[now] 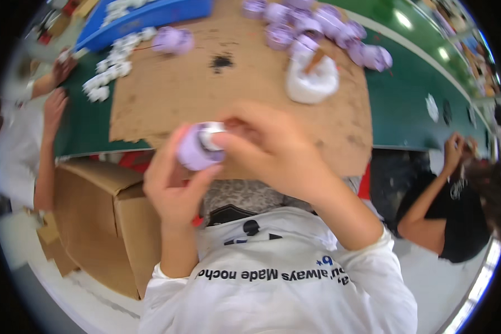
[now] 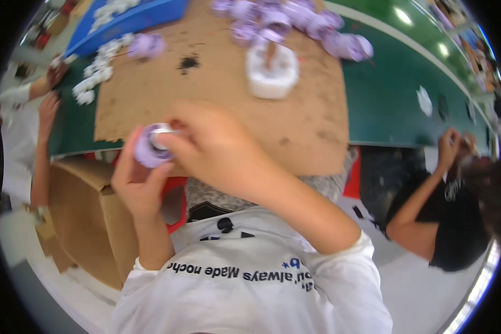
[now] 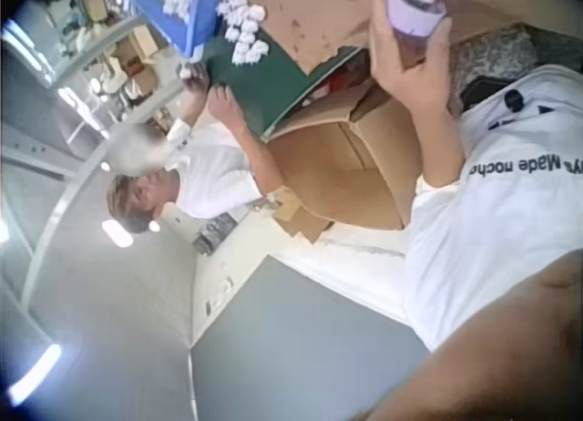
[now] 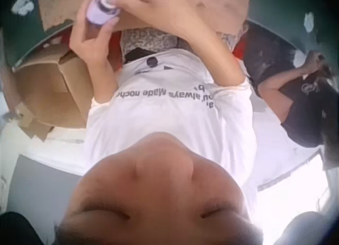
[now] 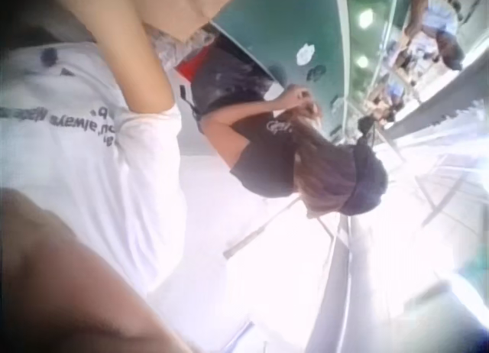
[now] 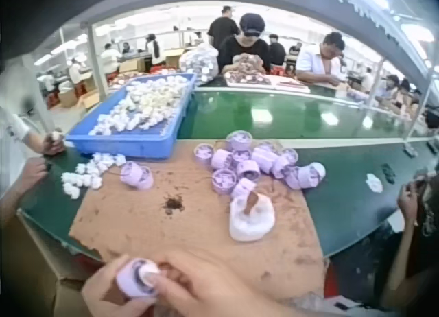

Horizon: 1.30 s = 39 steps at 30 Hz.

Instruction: Applying glue and assembling small purple plastic component housings at a factory workbench.

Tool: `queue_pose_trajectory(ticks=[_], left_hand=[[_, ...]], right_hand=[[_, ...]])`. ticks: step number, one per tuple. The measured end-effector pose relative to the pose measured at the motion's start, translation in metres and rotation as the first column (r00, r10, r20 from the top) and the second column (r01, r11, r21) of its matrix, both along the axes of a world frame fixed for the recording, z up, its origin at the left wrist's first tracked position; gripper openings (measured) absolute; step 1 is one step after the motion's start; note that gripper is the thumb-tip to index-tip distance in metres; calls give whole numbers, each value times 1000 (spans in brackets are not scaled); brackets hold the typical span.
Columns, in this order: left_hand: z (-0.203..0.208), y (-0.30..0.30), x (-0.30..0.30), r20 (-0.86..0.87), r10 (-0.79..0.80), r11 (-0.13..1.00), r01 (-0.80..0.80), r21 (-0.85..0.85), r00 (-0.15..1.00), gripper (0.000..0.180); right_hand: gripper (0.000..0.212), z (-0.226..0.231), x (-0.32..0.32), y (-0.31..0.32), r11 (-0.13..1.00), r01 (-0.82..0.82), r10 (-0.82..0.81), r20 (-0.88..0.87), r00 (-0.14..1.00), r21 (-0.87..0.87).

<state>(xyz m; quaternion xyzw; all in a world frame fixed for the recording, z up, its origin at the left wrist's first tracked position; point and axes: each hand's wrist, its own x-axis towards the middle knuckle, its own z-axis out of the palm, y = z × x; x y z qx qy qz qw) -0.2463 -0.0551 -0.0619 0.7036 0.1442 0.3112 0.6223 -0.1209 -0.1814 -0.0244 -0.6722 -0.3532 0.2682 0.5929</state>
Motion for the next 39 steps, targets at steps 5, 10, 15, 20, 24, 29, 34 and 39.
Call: queue_pose_trajectory(ticks=[5, 10, 15, 20, 24, 29, 34, 39], left_hand=[[-3, 0, -5, 5, 49, 999, -49, -8, 999, 62], [-11, 1, -11, 48, 67, 993, -62, -96, 997, 64], [-5, -5, -12, 28, 114, 992, -112, -63, 993, 70], [15, -10, -9, 93, 73, 957, -96, 273, 993, 65], [22, -14, 8, 286, -24, 795, -156, 586, 958, 63], [29, -36, 31, 300, -415, 816, 207, 539, 859, 58], [44, -2, 47, -37, -190, 736, 167, 656, 981, 60], [32, 84, 105, -62, 271, 554, -103, 826, 961, 52]], right_hand=[[18, 1, 2, 8, 995, -39, 5, 352, 936, 91], [16, 0, -10, 5, 977, -51, -44, 434, 900, 206], [18, 3, -14, 2, 963, -75, -72, 518, 852, 258], [18, 30, -14, -27, 984, -52, -44, 522, 852, 168], [44, 46, -16, -52, 989, 48, -104, 427, 898, 140], [64, 39, -9, -78, 992, 31, -91, 514, 853, 125], [47, 23, 26, -136, 675, 690, -723, 424, 546, 263], [42, -7, 96, -190, 353, 930, -552, 780, 295, -101]])
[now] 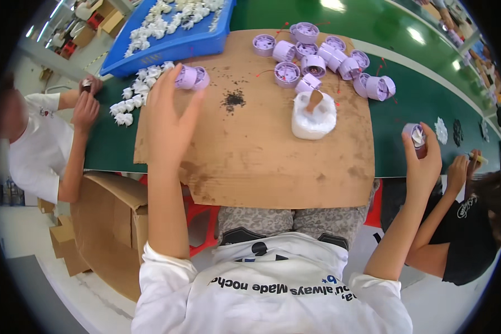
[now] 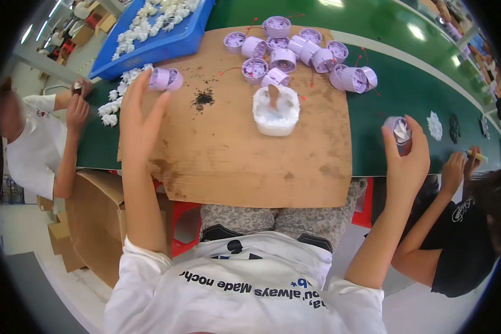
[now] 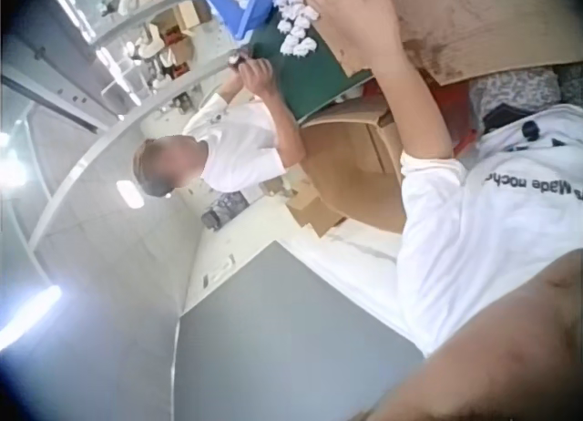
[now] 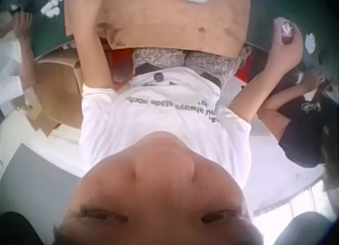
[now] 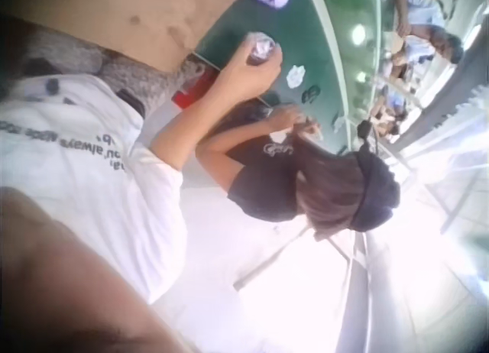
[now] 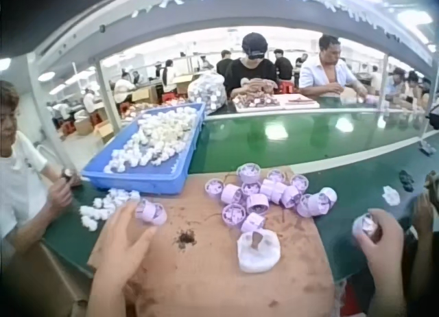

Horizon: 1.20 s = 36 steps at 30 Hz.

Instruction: Applying glue and assembling small purple plastic component housings at a factory workbench.

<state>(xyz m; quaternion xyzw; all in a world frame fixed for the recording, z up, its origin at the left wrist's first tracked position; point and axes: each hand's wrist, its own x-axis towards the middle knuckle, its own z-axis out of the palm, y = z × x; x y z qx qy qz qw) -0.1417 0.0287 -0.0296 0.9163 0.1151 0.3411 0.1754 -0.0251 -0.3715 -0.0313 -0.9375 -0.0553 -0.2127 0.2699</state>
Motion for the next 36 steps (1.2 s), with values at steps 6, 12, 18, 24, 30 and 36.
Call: queue_pose_trajectory(ticks=[6, 12, 18, 24, 30, 36], left_hand=[[-13, 40, 28, -212, 71, 990, -94, -103, 975, 49], [1, 24, 21, 77, 188, 968, -172, -180, 979, 44], [10, -36, -2, 396, 7, 694, 281, -664, 918, 36], [-23, -111, -13, 313, -229, -159, 282, -946, 922, 44], [-32, -133, -2, 382, -205, -338, 301, -892, 901, 49], [-34, -140, 3, 422, -177, -417, 320, -851, 889, 50]], right_hand=[[48, -26, 14, -26, 986, 98, -96, 21, 995, -132], [32, 20, -18, 16, 963, -29, 59, -104, 993, 269], [28, 52, -27, 88, 830, -519, 521, 48, 852, 206], [19, 48, -2, 143, 781, -623, 625, 59, 778, -51], [7, 42, -2, 146, 729, -684, 684, 57, 727, -33], [4, 44, -21, 136, 747, -615, 612, 102, 784, 252]])
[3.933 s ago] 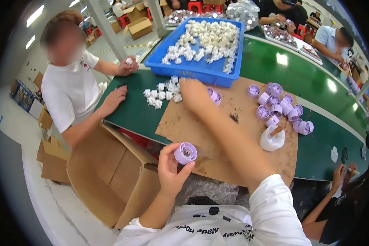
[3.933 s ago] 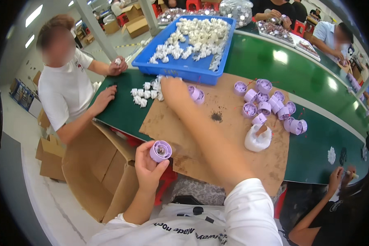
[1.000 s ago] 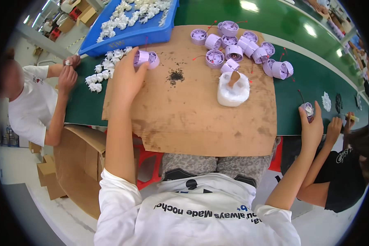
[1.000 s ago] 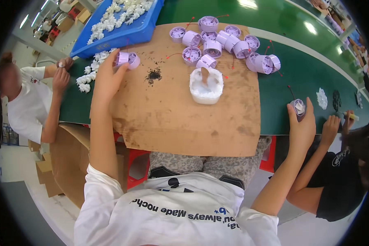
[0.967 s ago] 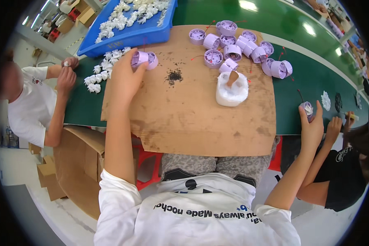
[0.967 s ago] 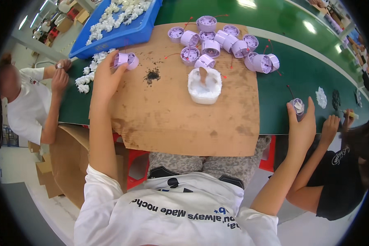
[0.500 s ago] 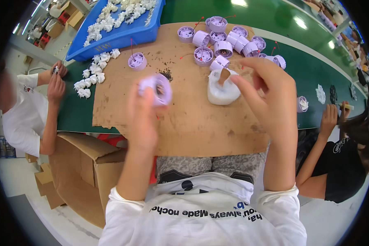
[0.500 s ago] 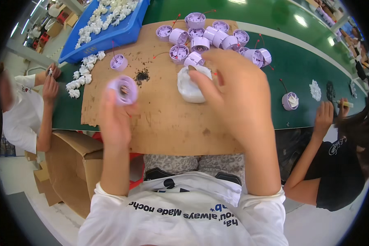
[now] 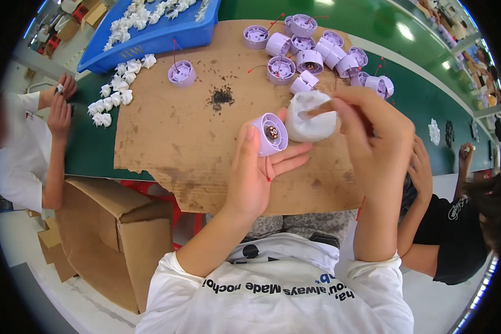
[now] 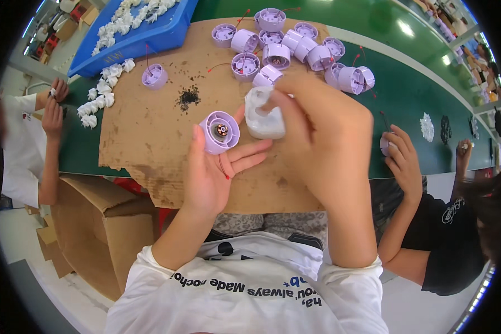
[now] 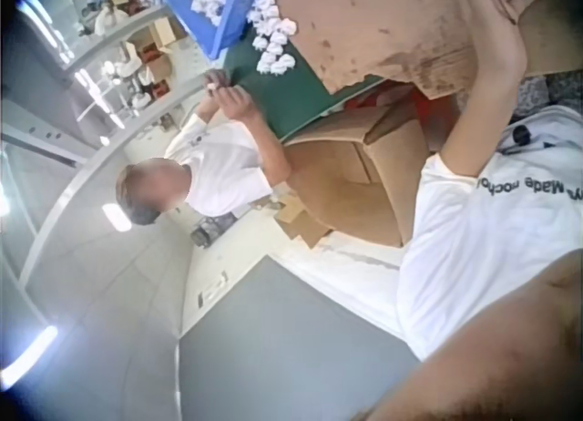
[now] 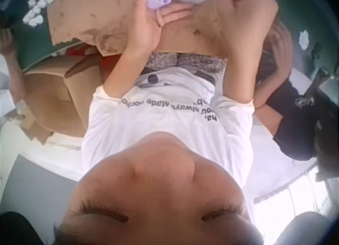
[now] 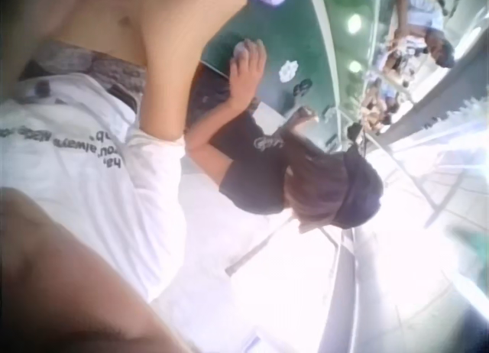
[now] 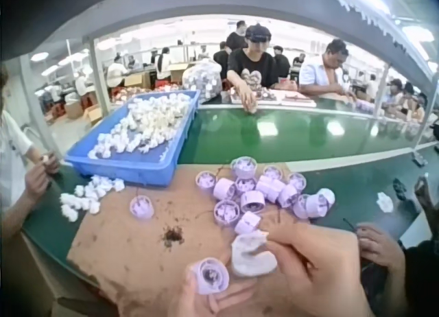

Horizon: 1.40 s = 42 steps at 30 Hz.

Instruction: Applying glue and assembling small purple plastic component housings at a factory workbench.

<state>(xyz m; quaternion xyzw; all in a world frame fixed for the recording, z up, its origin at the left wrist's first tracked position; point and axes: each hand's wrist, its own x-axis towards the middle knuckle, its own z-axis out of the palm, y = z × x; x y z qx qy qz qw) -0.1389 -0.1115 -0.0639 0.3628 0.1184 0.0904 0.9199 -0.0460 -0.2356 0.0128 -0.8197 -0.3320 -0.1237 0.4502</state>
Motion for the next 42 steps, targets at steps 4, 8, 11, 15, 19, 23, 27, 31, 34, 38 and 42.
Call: queue_pose_trajectory(ticks=[4, 8, 11, 15, 19, 23, 27, 31, 34, 38, 42], left_hand=[[1, 2, -5, 3, 12, 999, -12, 42, 1000, 50], [3, 4, -11, -49, 27, 991, -20, 136, 998, 65], [1, 2, -15, -44, 35, 995, -31, 92, 998, 62], [-1, 5, -24, -20, 53, 993, -51, 105, 998, 52], [4, 2, -31, 18, -2, 1000, 2, 16, 1000, 45], [15, -2, -33, 41, -87, 996, 87, -12, 995, 52], [24, -5, -35, 9, -115, 984, 113, 136, 993, 65], [27, -7, -36, 38, -141, 976, 133, 175, 989, 68], [28, -8, -37, 32, -146, 975, 138, 174, 989, 71], [28, -10, -37, 58, -153, 971, 140, 192, 986, 74], [26, -8, -37, 61, -195, 963, 179, 202, 979, 73]], right_hand=[[6, 3, -16, -22, 938, 143, -28, -342, 939, 316], [7, -6, -21, -41, 894, 140, 31, -370, 928, 425], [8, -19, -27, -47, 859, 193, 33, -428, 903, 474], [13, -31, -35, -54, 797, 312, 38, -559, 828, 517], [15, -39, -37, -63, 779, 313, 151, -647, 748, 543], [18, -48, -36, -68, 624, 404, 508, -740, 441, 669], [16, -52, -37, -69, 514, 457, 745, -642, 182, 726], [16, -47, -44, -66, 570, 398, 657, -689, 305, 719], [15, -42, -48, -64, 683, 301, 490, -723, 488, 666], [13, -38, -51, -63, 742, 241, 387, -693, 608, 626], [13, -38, -51, -62, 745, 221, 376, -670, 641, 629]])
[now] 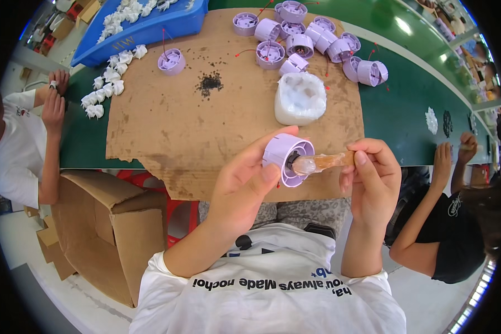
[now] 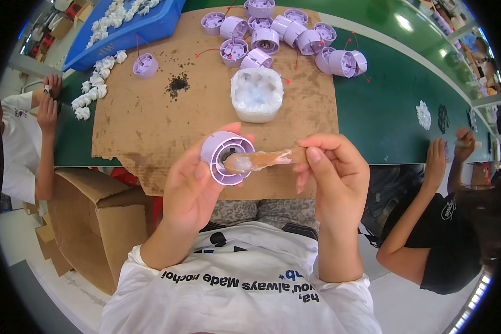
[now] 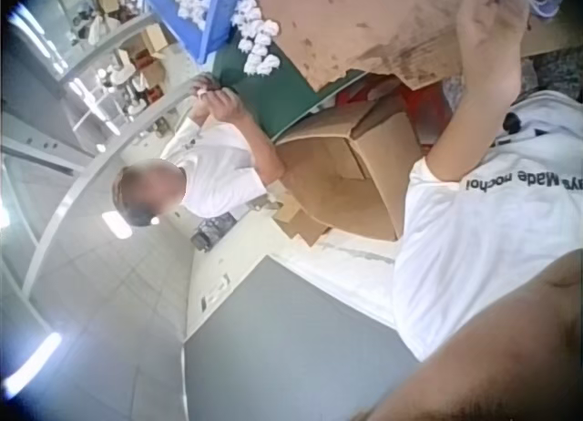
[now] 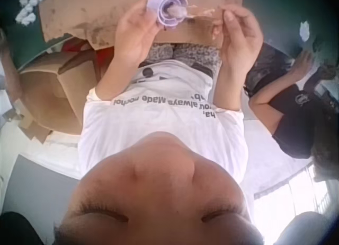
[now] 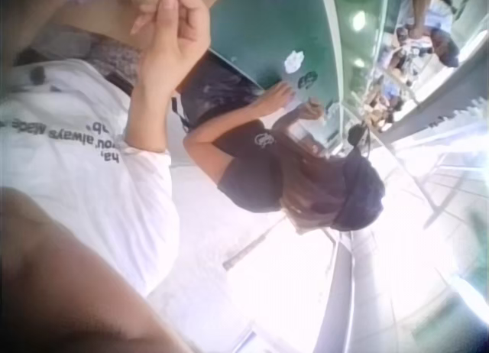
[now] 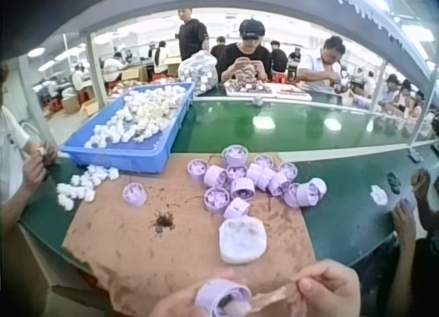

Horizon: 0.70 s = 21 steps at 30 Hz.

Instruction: Applying glue and assembling small purple plastic component housings at a factory workbench.

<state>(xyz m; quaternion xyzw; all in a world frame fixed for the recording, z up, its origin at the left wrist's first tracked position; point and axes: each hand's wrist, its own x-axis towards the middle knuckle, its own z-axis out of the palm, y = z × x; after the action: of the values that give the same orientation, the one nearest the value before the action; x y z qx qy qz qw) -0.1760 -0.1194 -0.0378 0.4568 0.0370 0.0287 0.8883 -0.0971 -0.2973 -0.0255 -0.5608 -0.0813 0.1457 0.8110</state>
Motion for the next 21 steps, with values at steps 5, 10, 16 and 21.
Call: queue_pose_trajectory(ticks=[5, 10, 16, 21], left_hand=[[-2, -1, -2, 50, 23, 1000, -24, 14, 998, 68], [-3, -3, -3, 49, 50, 999, -51, 14, 998, 66], [-7, 3, -5, 32, 18, 997, -15, -79, 999, 64], [-8, 4, -4, 15, 61, 998, -61, -25, 998, 70]], right_hand=[[12, 4, -3, -1, 986, 108, -91, 136, 987, -130], [11, 5, -6, -1, 985, 95, -68, 188, 980, -143], [11, 13, -1, -4, 959, 250, -197, 317, 928, -135], [12, 25, 3, -6, 924, 321, -203, 448, 871, -205]])
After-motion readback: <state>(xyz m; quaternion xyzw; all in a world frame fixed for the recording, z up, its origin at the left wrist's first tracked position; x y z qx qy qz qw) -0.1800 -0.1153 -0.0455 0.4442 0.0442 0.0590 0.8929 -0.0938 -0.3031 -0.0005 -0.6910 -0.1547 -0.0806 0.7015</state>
